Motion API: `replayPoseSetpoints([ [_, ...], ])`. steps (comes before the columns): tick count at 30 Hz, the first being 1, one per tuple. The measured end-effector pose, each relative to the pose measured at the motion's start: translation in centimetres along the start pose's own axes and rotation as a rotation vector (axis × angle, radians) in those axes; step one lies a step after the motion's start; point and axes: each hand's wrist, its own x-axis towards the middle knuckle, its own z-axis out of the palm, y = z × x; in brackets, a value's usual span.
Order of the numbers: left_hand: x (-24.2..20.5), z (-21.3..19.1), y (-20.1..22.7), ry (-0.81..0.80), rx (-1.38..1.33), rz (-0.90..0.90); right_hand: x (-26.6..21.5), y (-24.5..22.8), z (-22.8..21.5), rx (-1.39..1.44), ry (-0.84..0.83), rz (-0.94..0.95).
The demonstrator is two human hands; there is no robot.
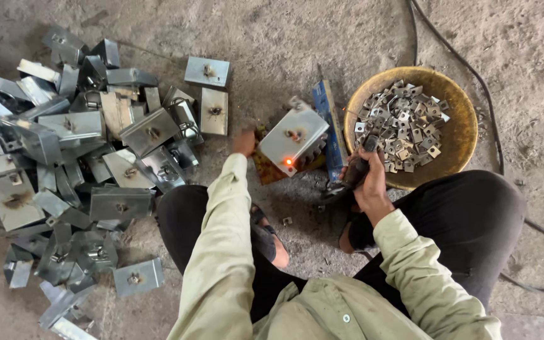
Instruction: The person spot welds small metal brackets onto metal box enclosures, picking up brackets from a bucket and using a welding tool to fuse them to the enclosures.
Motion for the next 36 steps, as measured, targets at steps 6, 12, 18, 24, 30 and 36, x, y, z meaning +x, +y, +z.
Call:
replayPoseSetpoints([
  [6, -8.5, 4.1, 3.6, -0.283, -1.592, -0.753, -1.4, -1.4, 0.2, 0.004, -0.021, -0.108],
  [12, -12.6, 3.5, 9.8, -0.117, -1.832, -0.466, -1.4, -1.5, 0.3, -0.021, -0.021, -0.200],
  [18, -13.9, 0.2, 15.1, 0.144, -1.944, -0.217, -1.8, -0.5, 0.1, -0.511, 0.010, -0.371],
  [24, -12.4, 3.1, 13.0, 0.242, -1.948, -0.142, -3.5, 2.4, 0.8, -1.244, -0.036, -0.666],
  [30, -12.5, 3.2, 12.9, 0.295, -1.883, -0.124, -4.3, 3.0, 0.8, -1.320, -0.122, -0.716],
  [36, -13.4, 1.1, 14.1, 0.246, -1.862, -0.234, -4.0, 3.1, 0.8, -1.320, -0.117, -0.723],
])
